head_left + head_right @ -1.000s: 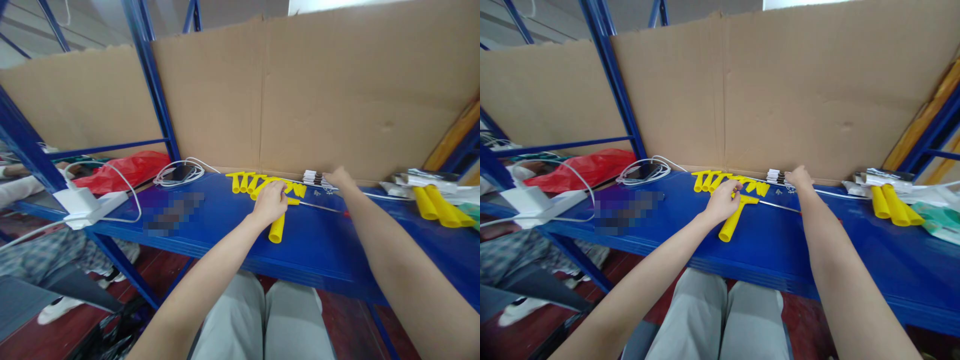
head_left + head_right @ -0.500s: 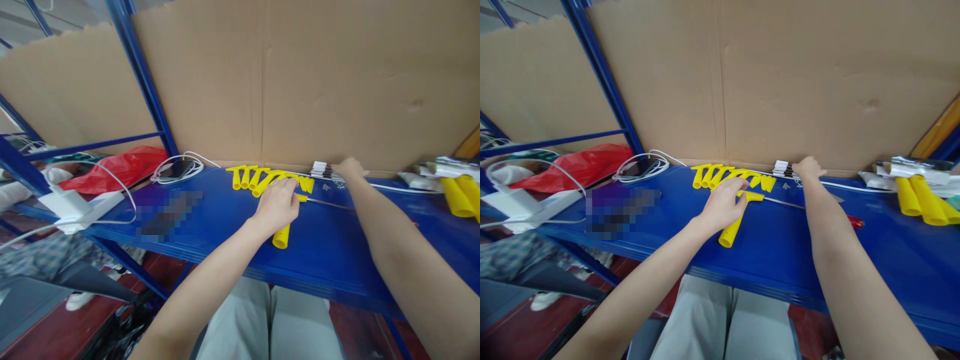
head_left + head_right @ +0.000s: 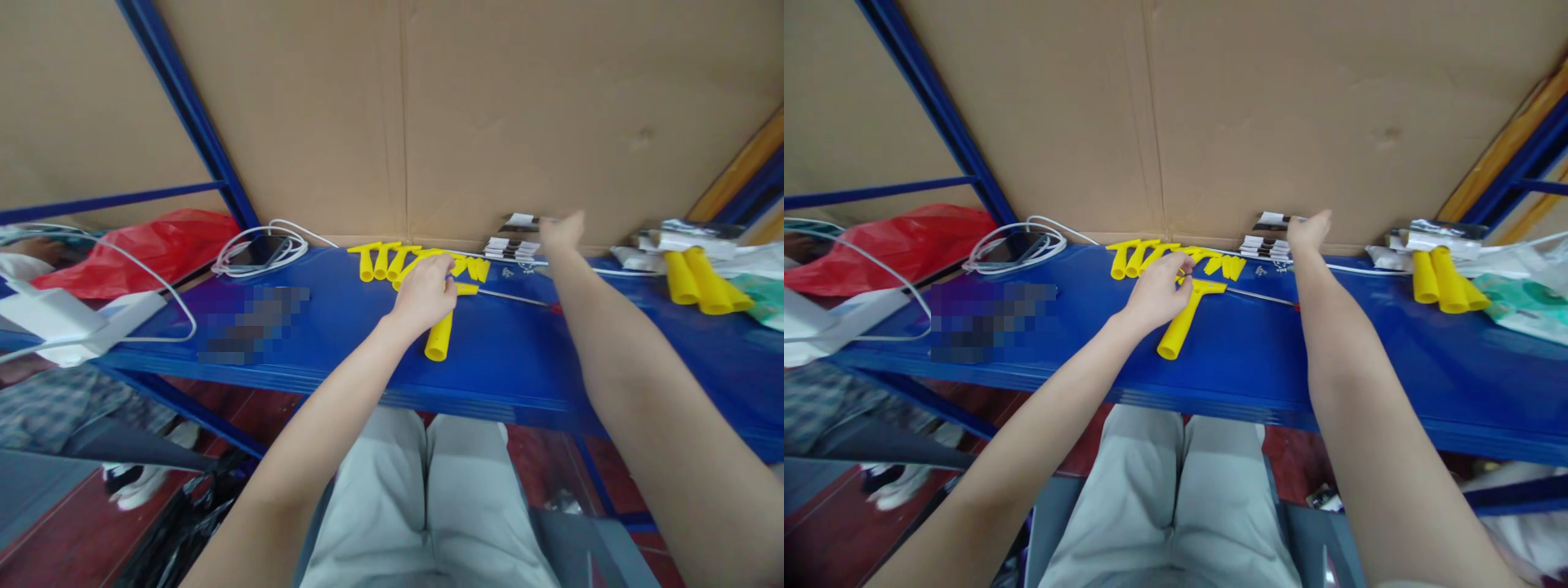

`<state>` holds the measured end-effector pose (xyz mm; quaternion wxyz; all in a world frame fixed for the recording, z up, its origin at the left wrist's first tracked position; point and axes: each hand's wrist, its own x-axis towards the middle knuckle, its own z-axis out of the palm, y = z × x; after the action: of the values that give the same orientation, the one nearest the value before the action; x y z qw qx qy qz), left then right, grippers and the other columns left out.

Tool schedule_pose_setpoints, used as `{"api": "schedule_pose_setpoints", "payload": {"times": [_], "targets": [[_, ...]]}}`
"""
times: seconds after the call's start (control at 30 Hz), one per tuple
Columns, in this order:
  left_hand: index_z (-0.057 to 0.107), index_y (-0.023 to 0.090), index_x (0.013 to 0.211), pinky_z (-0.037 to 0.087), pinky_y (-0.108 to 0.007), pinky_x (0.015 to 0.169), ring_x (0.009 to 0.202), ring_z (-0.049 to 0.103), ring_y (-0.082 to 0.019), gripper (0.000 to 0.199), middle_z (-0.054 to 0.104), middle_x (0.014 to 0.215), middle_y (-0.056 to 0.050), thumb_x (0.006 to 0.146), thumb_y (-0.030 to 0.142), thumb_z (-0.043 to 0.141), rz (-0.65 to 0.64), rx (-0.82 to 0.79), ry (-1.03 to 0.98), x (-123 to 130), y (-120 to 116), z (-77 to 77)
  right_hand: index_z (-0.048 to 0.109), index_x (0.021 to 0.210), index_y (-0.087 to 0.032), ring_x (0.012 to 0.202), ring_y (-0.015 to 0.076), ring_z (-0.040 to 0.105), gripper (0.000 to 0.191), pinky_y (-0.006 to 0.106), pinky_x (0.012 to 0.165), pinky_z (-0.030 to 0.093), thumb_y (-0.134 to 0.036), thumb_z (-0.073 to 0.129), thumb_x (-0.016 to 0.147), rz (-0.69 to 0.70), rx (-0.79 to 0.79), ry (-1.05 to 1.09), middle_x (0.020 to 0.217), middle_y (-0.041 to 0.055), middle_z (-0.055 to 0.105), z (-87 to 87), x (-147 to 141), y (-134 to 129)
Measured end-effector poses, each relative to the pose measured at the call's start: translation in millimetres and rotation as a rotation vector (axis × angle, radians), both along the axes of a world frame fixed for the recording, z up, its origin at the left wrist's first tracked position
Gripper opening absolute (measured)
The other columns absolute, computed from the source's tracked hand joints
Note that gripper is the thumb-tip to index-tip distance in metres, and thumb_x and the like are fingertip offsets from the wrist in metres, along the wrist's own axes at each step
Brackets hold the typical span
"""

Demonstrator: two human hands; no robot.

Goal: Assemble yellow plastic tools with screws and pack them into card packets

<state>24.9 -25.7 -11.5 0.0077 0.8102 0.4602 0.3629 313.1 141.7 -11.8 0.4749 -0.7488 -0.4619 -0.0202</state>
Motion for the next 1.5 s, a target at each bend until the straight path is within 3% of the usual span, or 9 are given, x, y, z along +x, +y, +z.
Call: {"api": "schedule_pose_setpoints", "payload": {"times": [0.07, 0.2, 0.4, 0.53, 0.7, 0.83, 1.0, 1.3, 1.5], "targets": [[0.059, 0.015, 0.097, 0.046, -0.038, 0.092, 0.100, 0.060, -0.022, 0.021, 0.066, 0.104, -0.010, 0.081, 0.008, 0.047, 0.029, -0.008, 0.001, -1.4, 3.6, -0.4, 0.041, 0.125, -0.011, 0.118, 0.0271, 0.052, 0.045, 0.041, 0.098, 0.042, -0.032, 0.052, 0.086, -0.035, 0.076, 0.008, 0.124, 0.0186, 0.052, 3.2, -5.2, -15.2], [0.060, 0.015, 0.098, 0.046, -0.037, 0.092, 0.102, 0.059, -0.022, 0.024, 0.066, 0.105, -0.011, 0.081, 0.007, 0.046, 0.080, -0.021, -0.024, -4.3, 11.1, -2.8, 0.036, 0.127, -0.008, 0.106, 0.0225, 0.058, 0.049, 0.036, 0.093, 0.044, -0.031, 0.051, 0.086, 0.143, 0.181, -0.061, 0.120, 0.0194, 0.054, 0.1, -17.4, -51.6], [0.062, 0.014, 0.098, 0.046, -0.036, 0.090, 0.097, 0.060, -0.021, 0.023, 0.067, 0.103, -0.012, 0.081, 0.007, 0.048, 0.113, -0.115, -0.084, -6.6, 19.0, -6.3, 0.030, 0.137, -0.011, 0.114, 0.0269, 0.055, 0.057, 0.036, 0.083, 0.049, -0.038, 0.047, 0.090, 0.138, 0.178, -0.119, 0.130, 0.0215, 0.048, -3.3, -20.4, -89.3], [0.064, 0.015, 0.083, 0.047, -0.037, 0.086, 0.095, 0.062, -0.025, 0.012, 0.068, 0.093, -0.012, 0.081, 0.017, 0.053, 0.115, -0.176, -0.102, -6.4, 16.7, -3.1, 0.043, 0.129, -0.011, 0.112, 0.0267, 0.058, 0.051, 0.035, 0.079, 0.052, -0.034, 0.054, 0.085, 0.147, 0.279, 0.140, 0.123, 0.0195, 0.055, 5.0, -19.6, -99.6], [0.054, 0.020, 0.051, 0.048, -0.038, 0.080, 0.092, 0.064, -0.032, 0.042, 0.061, 0.067, -0.010, 0.076, 0.053, 0.059, 0.166, -0.343, 0.036, -8.2, 11.3, 0.4, 0.058, 0.095, -0.014, 0.099, 0.0228, 0.065, 0.025, 0.033, 0.077, 0.056, -0.019, 0.065, 0.072, 0.386, 0.387, 0.564, 0.099, 0.0099, 0.067, 11.0, -22.3, -105.3], [0.048, 0.023, 0.045, 0.047, -0.031, 0.066, 0.075, 0.065, -0.027, 0.041, 0.055, 0.053, -0.005, 0.068, 0.053, 0.064, 0.043, -0.432, 0.217, -9.7, 12.2, -1.2, 0.053, 0.083, -0.017, 0.093, 0.0186, 0.067, 0.024, 0.030, 0.077, 0.057, -0.011, 0.066, 0.065, 0.427, 0.411, 0.733, 0.090, 0.0043, 0.068, 10.9, -27.2, -109.9], [0.046, 0.023, 0.041, 0.043, -0.028, 0.057, 0.065, 0.061, -0.022, 0.036, 0.052, 0.049, -0.002, 0.064, 0.045, 0.064, 0.018, -0.433, 0.188, -6.0, 11.0, -2.0, 0.054, 0.084, -0.018, 0.092, 0.0174, 0.068, 0.016, 0.028, 0.077, 0.057, -0.016, 0.065, 0.072, 0.533, 0.290, 0.669, 0.085, 0.0038, 0.069, 12.6, -39.0, -121.0], [0.059, 0.018, 0.066, 0.047, -0.029, 0.052, 0.052, 0.058, -0.016, 0.012, 0.064, 0.061, -0.005, 0.076, 0.024, 0.056, -0.097, -0.807, -0.415, -7.8, 3.4, 10.2, 0.066, 0.088, -0.017, 0.082, 0.0177, 0.071, 0.028, 0.034, 0.084, 0.058, -0.013, 0.080, 0.064, 0.829, 0.076, 0.707, 0.086, 0.0036, 0.073, 15.0, -63.9, -144.8], [0.055, 0.018, 0.086, 0.049, -0.030, 0.053, 0.047, 0.054, -0.015, 0.009, 0.057, 0.062, -0.003, 0.084, 0.024, 0.049, 0.029, -0.759, -0.761, -24.4, 32.6, 30.5, 0.068, 0.087, -0.016, 0.090, 0.0156, 0.070, 0.010, 0.034, 0.093, 0.054, -0.014, 0.069, 0.078, 0.857, 0.046, 0.663, 0.094, 0.0058, 0.074, 13.7, -62.5, -146.2]]}}
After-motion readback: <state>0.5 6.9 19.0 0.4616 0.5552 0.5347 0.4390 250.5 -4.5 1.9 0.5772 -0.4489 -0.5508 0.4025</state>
